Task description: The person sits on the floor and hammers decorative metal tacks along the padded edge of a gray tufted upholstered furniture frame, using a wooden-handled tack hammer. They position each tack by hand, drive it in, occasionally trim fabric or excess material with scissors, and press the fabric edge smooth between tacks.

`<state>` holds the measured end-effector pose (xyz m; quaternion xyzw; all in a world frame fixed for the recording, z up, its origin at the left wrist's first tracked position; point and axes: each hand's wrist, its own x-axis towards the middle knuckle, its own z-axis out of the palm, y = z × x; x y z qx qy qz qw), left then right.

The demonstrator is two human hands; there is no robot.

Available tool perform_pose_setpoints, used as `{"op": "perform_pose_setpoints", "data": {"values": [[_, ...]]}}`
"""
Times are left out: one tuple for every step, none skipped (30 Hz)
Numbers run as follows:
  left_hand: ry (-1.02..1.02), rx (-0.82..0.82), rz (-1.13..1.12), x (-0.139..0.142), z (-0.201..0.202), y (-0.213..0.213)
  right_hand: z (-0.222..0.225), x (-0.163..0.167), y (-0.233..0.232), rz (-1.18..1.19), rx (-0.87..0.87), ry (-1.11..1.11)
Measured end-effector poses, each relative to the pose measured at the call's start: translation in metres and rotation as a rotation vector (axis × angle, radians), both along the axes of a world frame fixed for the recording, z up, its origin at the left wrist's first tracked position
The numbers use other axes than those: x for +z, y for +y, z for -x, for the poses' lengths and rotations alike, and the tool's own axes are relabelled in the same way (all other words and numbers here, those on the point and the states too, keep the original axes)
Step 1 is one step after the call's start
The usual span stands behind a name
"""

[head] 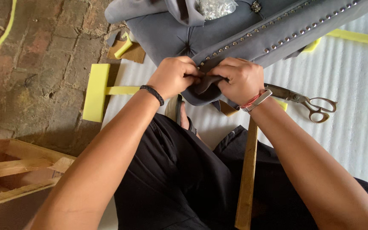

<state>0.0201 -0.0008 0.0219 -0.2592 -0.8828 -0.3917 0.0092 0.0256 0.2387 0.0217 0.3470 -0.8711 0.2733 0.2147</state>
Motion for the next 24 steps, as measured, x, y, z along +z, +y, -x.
{"op": "perform_pose_setpoints", "data": {"values": [[0.046,-0.016,0.027,0.001,0.000,-0.001,0.000,0.000,0.000,-0.006,-0.008,0.002],[0.090,-0.030,0.054,0.002,0.000,-0.001,0.001,0.000,-0.001,-0.011,-0.014,0.002],[0.130,-0.043,0.081,0.002,-0.001,-0.001,0.002,0.000,-0.001,0.000,-0.007,-0.002],[0.133,-0.038,0.092,0.002,-0.002,0.000,0.002,0.000,-0.001,0.010,0.003,-0.004],[0.139,-0.034,0.105,0.003,-0.002,0.002,0.003,0.001,-0.001,0.021,0.012,-0.002],[0.145,-0.032,0.120,0.003,-0.003,0.003,0.003,0.001,-0.001,0.016,0.015,-0.014],[0.187,-0.021,0.153,0.003,-0.003,0.006,0.004,0.001,-0.001,0.010,0.017,-0.025],[0.229,-0.012,0.185,0.002,-0.004,0.009,0.004,0.001,-0.001,0.004,0.016,-0.036],[0.269,-0.006,0.217,0.001,-0.005,0.012,0.004,0.002,-0.001,0.012,0.029,-0.034],[0.284,0.008,0.229,-0.001,-0.006,0.016,0.004,0.004,0.000,0.019,0.042,-0.034],[0.299,0.022,0.243,-0.003,-0.006,0.020,0.004,0.006,0.000,0.026,0.055,-0.032],[0.316,0.034,0.258,-0.004,-0.006,0.022,0.004,0.008,0.002,0.017,0.073,-0.037],[0.331,0.025,0.281,-0.006,-0.006,0.024,0.004,0.012,0.004,0.007,0.089,-0.043],[0.347,0.017,0.305,-0.007,-0.005,0.025,0.004,0.015,0.007,-0.003,0.107,-0.049],[0.365,0.011,0.331,-0.008,-0.005,0.026,0.006,0.019,0.010,0.002,0.158,-0.148],[0.362,0.003,0.327,-0.009,-0.005,0.025,0.008,0.024,0.016,0.007,0.211,-0.247],[0.358,-0.007,0.324,-0.010,-0.005,0.024,0.011,0.028,0.019,0.013,0.263,-0.348],[0.352,-0.020,0.318,-0.010,-0.005,0.024,0.013,0.030,0.020,-0.022,0.250,-0.326],[0.362,-0.032,0.325,-0.010,-0.006,0.023,0.015,0.033,0.021,-0.061,0.235,-0.305],[0.373,-0.043,0.332,-0.010,-0.006,0.022,0.018,0.034,0.021,-0.099,0.222,-0.283],[0.385,-0.054,0.343,-0.009,-0.006,0.021,0.020,0.036,0.021,-0.135,0.242,-0.258],[0.386,-0.046,0.327,-0.009,-0.007,0.021,0.023,0.037,0.020,-0.171,0.263,-0.232],[0.387,-0.038,0.314,-0.008,-0.007,0.020,0.024,0.037,0.019,-0.205,0.284,-0.206],[0.388,-0.029,0.301,-0.007,-0.007,0.020,0.025,0.037,0.017,-0.220,0.285,-0.179]]}}
